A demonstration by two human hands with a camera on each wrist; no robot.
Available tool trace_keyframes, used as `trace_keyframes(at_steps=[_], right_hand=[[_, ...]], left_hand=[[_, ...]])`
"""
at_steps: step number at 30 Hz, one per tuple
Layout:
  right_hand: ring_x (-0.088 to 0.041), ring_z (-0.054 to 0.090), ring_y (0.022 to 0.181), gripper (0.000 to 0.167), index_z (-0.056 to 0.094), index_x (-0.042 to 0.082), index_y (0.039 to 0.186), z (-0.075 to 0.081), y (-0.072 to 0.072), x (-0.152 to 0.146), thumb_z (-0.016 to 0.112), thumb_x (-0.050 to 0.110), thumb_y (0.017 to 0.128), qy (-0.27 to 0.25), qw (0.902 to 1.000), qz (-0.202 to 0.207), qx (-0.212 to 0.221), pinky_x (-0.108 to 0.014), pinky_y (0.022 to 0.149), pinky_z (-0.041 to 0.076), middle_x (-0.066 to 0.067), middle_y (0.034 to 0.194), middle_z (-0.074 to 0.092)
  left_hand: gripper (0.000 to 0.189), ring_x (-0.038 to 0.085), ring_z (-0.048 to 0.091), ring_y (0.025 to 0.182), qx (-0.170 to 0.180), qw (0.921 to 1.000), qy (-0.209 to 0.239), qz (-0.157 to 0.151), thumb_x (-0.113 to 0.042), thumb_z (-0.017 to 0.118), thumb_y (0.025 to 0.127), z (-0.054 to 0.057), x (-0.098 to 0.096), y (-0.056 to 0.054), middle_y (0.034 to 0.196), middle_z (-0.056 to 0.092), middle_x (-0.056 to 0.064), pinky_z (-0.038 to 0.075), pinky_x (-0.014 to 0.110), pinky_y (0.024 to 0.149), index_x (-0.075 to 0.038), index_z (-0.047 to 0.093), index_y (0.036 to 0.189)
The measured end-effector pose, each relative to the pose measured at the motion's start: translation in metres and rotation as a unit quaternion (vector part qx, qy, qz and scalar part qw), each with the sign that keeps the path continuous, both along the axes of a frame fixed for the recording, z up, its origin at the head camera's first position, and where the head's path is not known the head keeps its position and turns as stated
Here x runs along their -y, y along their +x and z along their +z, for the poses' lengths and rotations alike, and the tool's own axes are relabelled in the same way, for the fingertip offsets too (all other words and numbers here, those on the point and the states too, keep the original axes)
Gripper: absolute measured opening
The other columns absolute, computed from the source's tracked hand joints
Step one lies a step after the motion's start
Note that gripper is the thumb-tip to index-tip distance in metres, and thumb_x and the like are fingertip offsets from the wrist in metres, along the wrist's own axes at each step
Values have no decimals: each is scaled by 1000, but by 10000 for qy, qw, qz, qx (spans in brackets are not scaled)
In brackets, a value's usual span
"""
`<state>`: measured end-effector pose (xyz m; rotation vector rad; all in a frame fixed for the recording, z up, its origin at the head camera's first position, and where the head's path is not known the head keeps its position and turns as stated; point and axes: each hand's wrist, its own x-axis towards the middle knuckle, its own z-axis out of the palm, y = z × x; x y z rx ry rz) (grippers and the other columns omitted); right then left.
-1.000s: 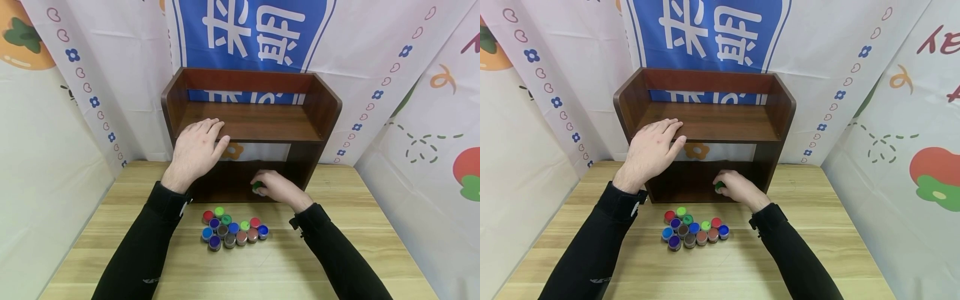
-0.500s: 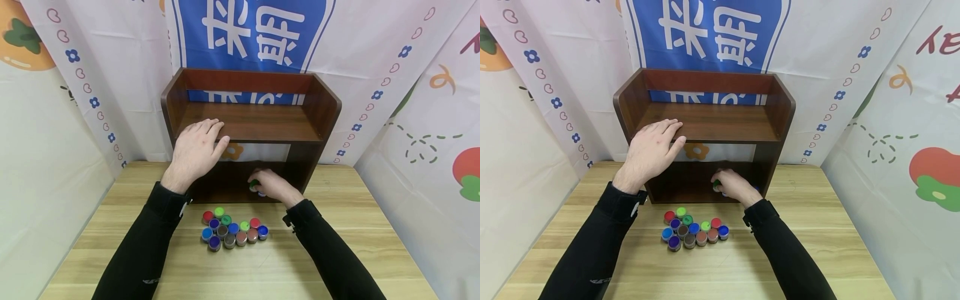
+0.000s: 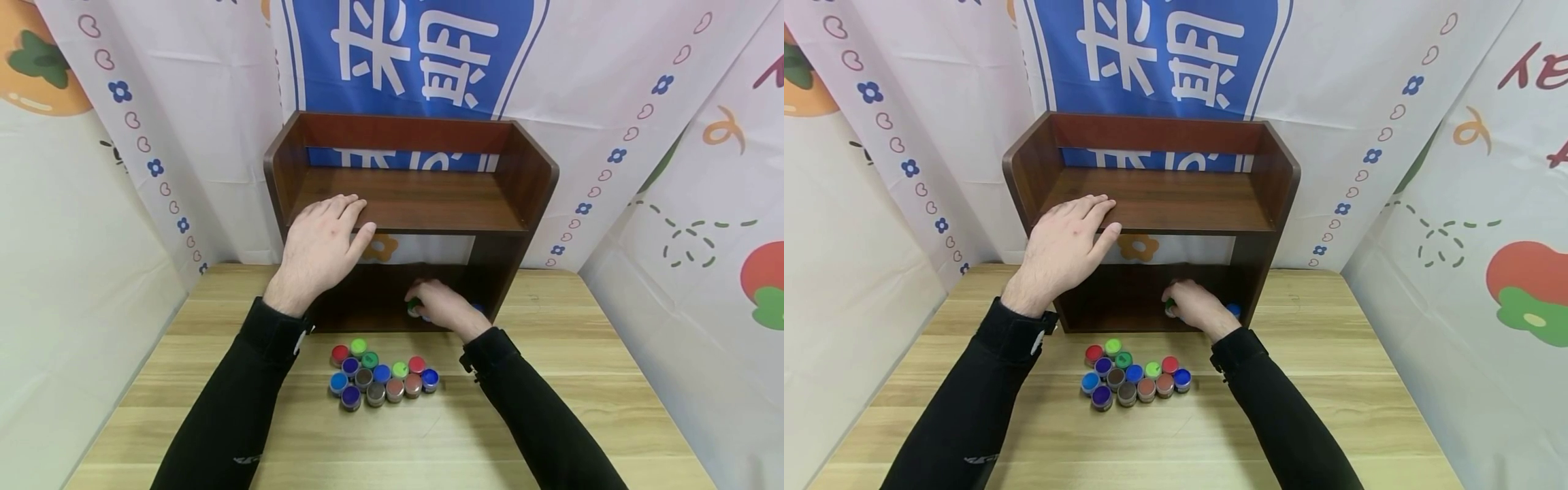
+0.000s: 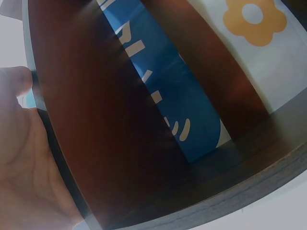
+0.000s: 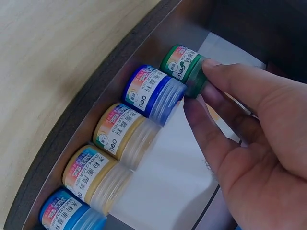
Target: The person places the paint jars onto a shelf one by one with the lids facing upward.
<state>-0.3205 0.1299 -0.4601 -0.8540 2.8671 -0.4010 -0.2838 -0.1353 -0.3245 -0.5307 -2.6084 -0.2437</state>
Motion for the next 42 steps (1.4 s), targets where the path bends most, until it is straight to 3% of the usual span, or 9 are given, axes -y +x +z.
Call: trace_keyframes(at_steps=[14, 20, 32, 42], right_hand=[[-32, 79, 127, 31, 83, 2, 140, -3, 1, 3, 82, 6, 109, 195, 9998, 104, -21, -45, 110, 69, -17, 142, 79], [-33, 79, 129, 32, 82, 2, 142, 1, 6, -2, 81, 6, 110, 24, 9999, 54, -101, -47, 111, 69, -16, 145, 79], [-31, 82, 127, 27, 83, 2, 138, 5, 35, -21, 78, 2, 111, -462, 9983, 364, -39, -46, 108, 71, -15, 139, 81], [-28, 81, 130, 29, 84, 7, 138, 9, 61, -38, 83, 9, 110, -241, 9920, 1223, -174, -46, 113, 70, -9, 139, 82]], left_hand=[[67, 38, 61, 163, -41, 10000, -9, -17, -56, 44, 124, 0, 0, 0, 175, 63, 16, 47, 60, 141, -9, 61, 169], [68, 38, 60, 164, -38, 10000, -30, -13, -56, 43, 124, 0, 0, 0, 175, 63, 16, 46, 60, 141, -9, 61, 169], [68, 38, 61, 164, -33, 10000, -53, 2, -56, 44, 124, 0, 1, -1, 175, 63, 16, 46, 60, 141, -9, 61, 169], [68, 39, 60, 165, 31, 10000, -42, 11, -56, 44, 124, 0, 0, -1, 176, 62, 16, 45, 60, 141, -9, 60, 170]])
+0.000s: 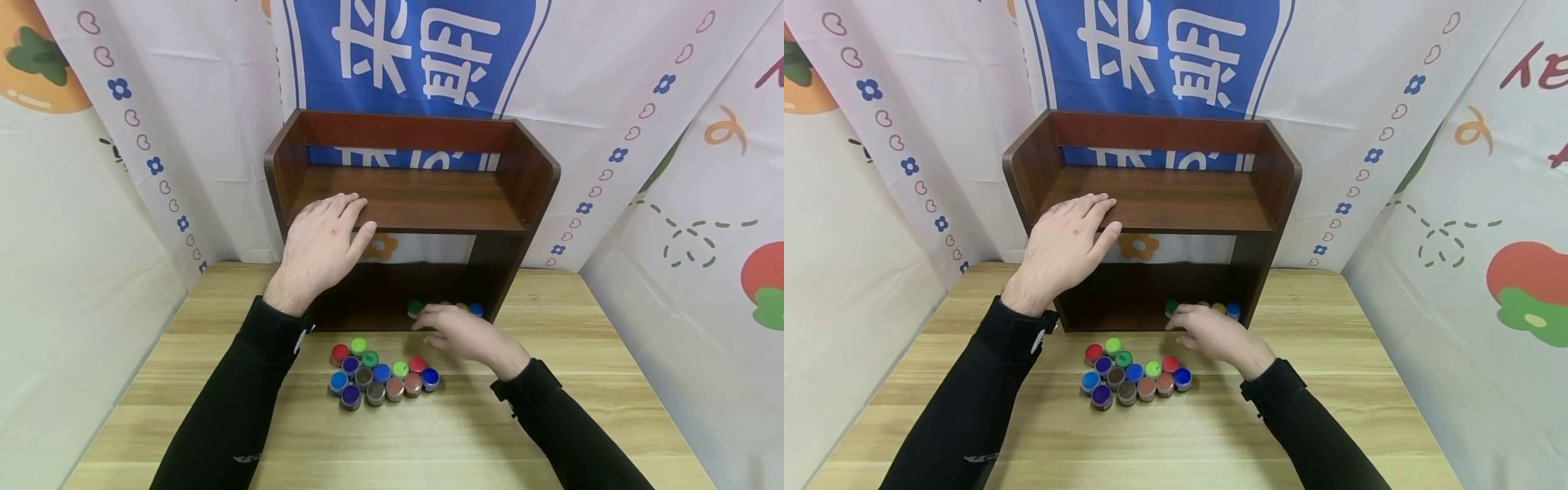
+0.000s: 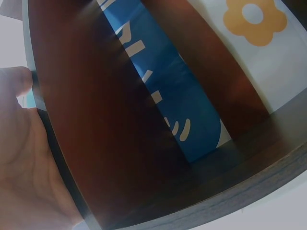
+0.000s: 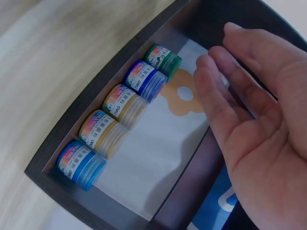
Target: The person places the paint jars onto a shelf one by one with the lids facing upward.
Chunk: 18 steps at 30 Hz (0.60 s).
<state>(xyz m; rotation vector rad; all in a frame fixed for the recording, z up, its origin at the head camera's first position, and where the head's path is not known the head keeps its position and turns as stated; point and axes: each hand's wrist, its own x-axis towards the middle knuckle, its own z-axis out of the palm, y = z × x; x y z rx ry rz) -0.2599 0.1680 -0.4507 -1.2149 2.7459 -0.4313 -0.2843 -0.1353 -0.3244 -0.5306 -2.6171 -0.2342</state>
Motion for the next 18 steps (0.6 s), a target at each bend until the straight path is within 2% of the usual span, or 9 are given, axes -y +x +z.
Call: trace_keyframes(at_steps=[5, 12, 18], right_hand=[[-22, 81, 124, 25, 85, 10, 134, -3, 11, -8, 83, 8, 109, -9, 9990, 429, -111, -40, 110, 71, -5, 134, 84], [-19, 78, 124, 22, 85, 11, 133, -7, 24, -16, 82, 11, 111, -69, 9957, 908, -157, -36, 112, 69, -3, 133, 84], [-12, 76, 120, 23, 85, 14, 133, -15, 32, -19, 83, 13, 111, 112, 9947, 1014, -158, -31, 108, 69, 0, 131, 82]], left_hand=[[68, 38, 58, 166, 79, 10000, -1, 14, -57, 43, 124, 0, 0, 0, 178, 61, 16, 44, 60, 142, -10, 59, 171], [68, 38, 59, 165, 69, 10000, 7, 21, -57, 43, 124, 0, 0, 0, 177, 61, 16, 44, 60, 142, -10, 59, 170], [68, 38, 59, 165, 66, 10000, -12, 26, -57, 43, 124, 0, 0, 0, 177, 61, 16, 45, 60, 142, -10, 59, 170]])
